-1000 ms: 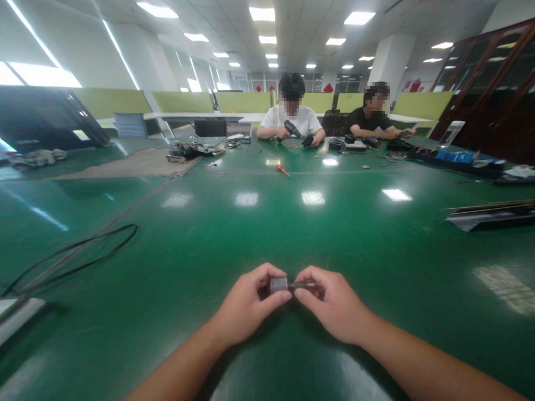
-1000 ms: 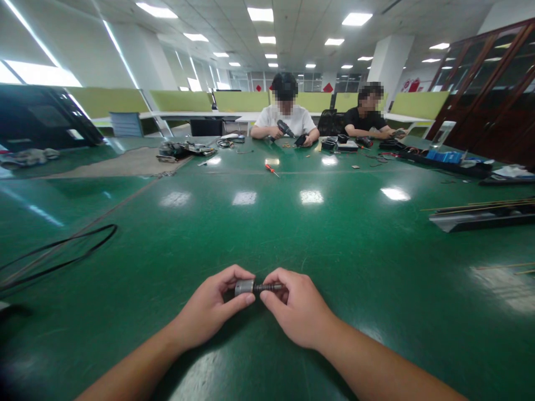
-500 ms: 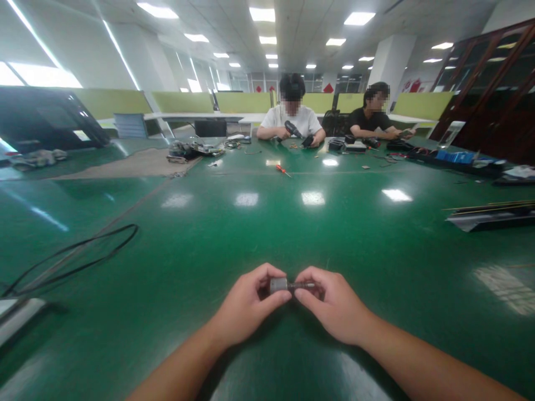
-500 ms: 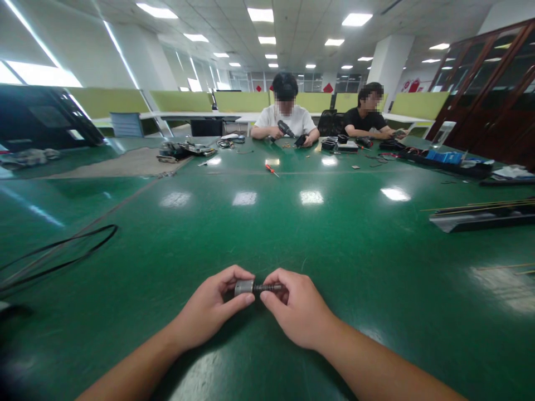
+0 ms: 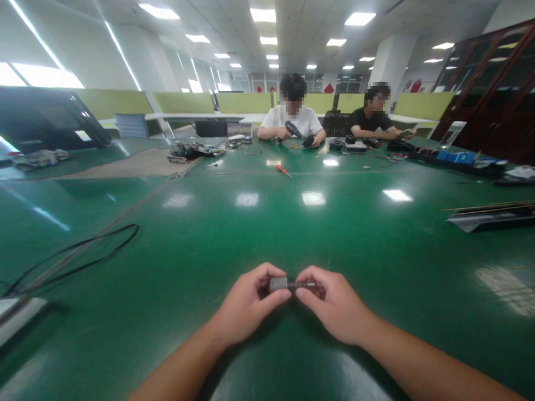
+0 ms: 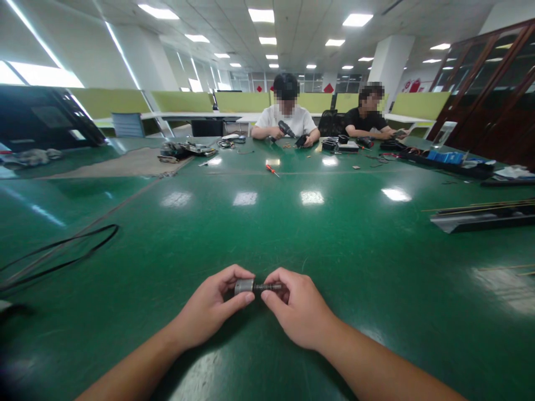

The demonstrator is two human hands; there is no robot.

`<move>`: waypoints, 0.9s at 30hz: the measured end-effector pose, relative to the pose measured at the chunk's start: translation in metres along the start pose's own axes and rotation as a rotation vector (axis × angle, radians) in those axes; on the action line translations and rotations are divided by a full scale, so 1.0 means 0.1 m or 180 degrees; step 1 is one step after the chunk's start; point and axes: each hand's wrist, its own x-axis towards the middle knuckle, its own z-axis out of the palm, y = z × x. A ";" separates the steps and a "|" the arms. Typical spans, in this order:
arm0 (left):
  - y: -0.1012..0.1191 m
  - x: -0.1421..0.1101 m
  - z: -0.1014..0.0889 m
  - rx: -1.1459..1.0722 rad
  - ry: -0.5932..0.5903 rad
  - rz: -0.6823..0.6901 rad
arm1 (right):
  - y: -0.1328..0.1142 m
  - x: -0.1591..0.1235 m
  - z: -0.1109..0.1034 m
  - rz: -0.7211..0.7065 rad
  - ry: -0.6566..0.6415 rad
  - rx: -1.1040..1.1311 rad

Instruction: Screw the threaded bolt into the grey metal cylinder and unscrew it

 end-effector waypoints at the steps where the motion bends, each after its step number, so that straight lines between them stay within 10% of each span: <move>1: 0.00 0.00 0.00 -0.0010 0.0001 -0.0002 | 0.00 0.00 0.00 -0.0004 -0.0002 -0.0001; 27: -0.03 0.00 0.01 -0.0384 0.0041 -0.0120 | 0.00 -0.01 0.00 0.0035 -0.0043 0.0075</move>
